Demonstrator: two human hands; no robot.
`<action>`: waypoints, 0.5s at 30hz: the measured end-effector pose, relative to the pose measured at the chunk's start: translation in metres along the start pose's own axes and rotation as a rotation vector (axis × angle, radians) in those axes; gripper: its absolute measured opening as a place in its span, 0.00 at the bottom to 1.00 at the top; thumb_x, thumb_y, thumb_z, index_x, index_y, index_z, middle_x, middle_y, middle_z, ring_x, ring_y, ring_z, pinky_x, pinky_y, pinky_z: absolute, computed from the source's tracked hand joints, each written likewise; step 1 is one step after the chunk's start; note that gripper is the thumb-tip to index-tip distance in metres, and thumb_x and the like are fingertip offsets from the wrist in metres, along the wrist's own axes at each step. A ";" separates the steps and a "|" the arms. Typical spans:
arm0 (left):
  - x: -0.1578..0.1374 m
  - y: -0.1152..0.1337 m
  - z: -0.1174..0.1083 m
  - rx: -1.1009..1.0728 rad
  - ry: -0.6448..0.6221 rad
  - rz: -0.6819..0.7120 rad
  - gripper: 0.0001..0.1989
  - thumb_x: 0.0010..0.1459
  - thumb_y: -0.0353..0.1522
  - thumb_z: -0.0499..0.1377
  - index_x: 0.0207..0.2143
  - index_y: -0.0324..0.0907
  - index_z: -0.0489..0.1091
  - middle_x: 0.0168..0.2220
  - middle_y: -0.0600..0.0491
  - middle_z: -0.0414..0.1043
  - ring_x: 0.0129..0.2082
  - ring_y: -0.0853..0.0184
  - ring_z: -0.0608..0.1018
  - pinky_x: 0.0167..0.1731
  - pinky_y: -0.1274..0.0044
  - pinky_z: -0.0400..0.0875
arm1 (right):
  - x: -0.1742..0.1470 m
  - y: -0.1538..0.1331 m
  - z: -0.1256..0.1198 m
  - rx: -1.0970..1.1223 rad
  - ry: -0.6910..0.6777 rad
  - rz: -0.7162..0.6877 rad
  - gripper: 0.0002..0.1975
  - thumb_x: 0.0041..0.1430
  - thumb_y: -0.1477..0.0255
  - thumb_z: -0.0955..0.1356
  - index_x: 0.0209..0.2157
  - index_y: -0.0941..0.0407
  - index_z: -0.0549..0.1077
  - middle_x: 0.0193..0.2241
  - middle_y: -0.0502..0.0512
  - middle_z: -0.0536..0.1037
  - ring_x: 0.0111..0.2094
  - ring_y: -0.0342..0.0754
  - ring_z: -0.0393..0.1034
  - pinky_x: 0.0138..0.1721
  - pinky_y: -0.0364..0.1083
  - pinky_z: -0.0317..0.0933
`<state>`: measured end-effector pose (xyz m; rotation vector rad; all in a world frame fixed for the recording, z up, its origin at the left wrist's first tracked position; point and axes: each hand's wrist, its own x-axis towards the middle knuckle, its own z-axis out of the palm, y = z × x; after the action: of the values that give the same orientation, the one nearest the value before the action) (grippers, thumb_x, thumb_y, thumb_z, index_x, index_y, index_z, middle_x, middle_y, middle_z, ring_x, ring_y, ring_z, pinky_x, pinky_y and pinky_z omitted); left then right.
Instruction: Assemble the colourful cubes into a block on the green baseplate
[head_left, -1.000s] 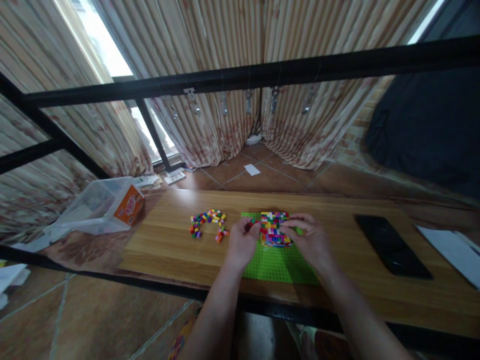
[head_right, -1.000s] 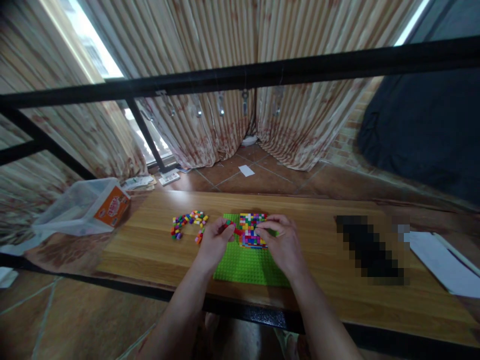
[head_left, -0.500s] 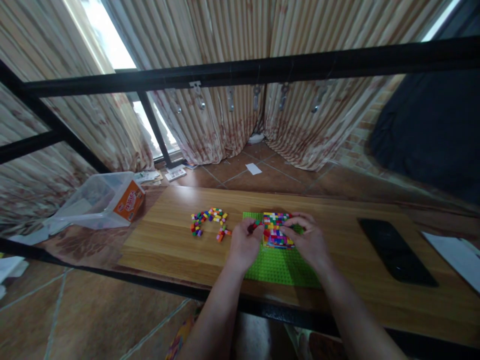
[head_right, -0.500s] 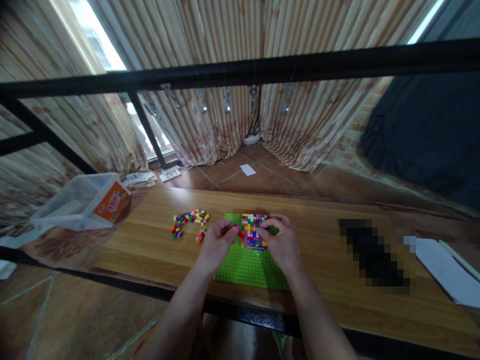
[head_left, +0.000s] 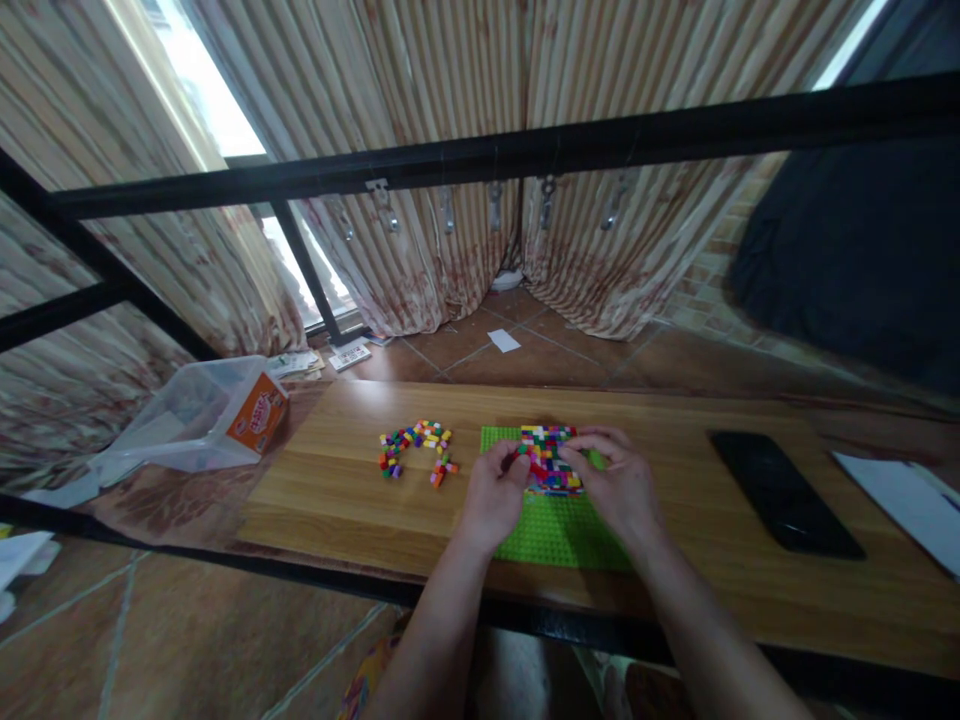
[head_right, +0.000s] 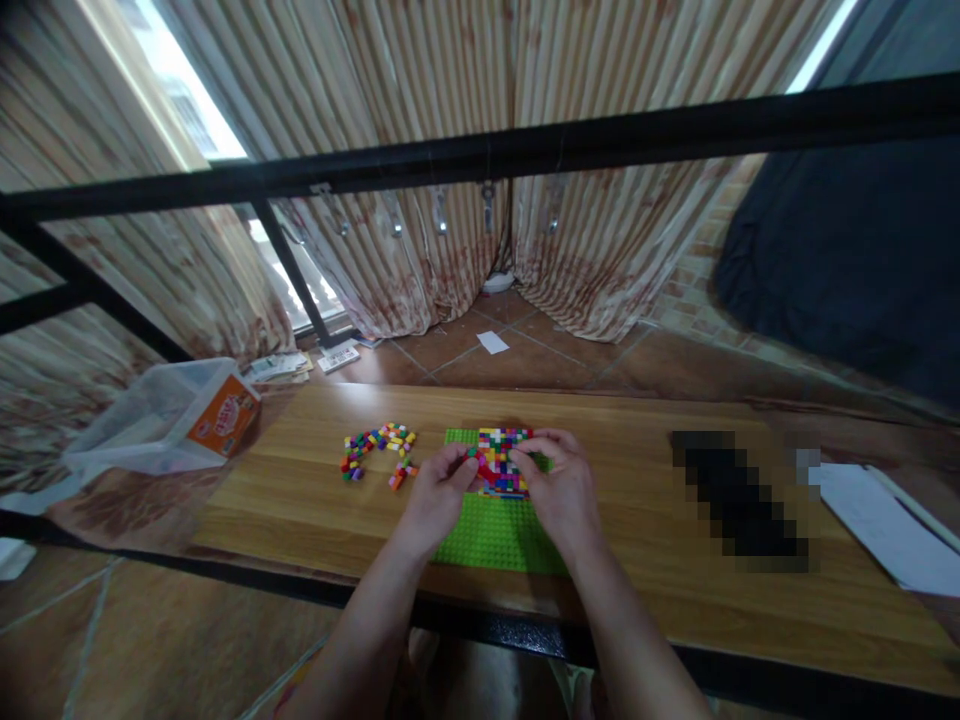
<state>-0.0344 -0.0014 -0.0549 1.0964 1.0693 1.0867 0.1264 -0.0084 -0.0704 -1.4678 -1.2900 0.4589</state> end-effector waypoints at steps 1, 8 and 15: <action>-0.001 0.001 0.001 -0.008 -0.012 0.006 0.04 0.54 0.32 0.59 0.31 0.40 0.71 0.25 0.57 0.68 0.27 0.71 0.70 0.31 0.78 0.68 | -0.002 -0.004 -0.002 0.023 -0.013 -0.012 0.12 0.52 0.58 0.71 0.28 0.52 0.80 0.37 0.56 0.77 0.41 0.53 0.71 0.47 0.53 0.62; -0.002 0.004 0.009 -0.047 -0.077 0.078 0.07 0.53 0.34 0.62 0.35 0.40 0.72 0.29 0.55 0.71 0.28 0.71 0.72 0.32 0.78 0.69 | -0.013 -0.020 -0.006 0.207 -0.317 0.121 0.15 0.56 0.57 0.70 0.34 0.54 0.81 0.33 0.54 0.82 0.34 0.50 0.73 0.39 0.49 0.65; -0.005 0.005 0.010 -0.069 -0.128 0.085 0.11 0.52 0.38 0.65 0.32 0.40 0.70 0.27 0.57 0.70 0.27 0.71 0.72 0.33 0.78 0.68 | -0.013 -0.021 -0.008 0.294 -0.323 0.176 0.14 0.55 0.58 0.71 0.33 0.54 0.81 0.29 0.54 0.82 0.32 0.49 0.74 0.37 0.48 0.66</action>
<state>-0.0263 -0.0070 -0.0477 1.1492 0.8851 1.0971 0.1189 -0.0273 -0.0533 -1.2960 -1.2801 0.9924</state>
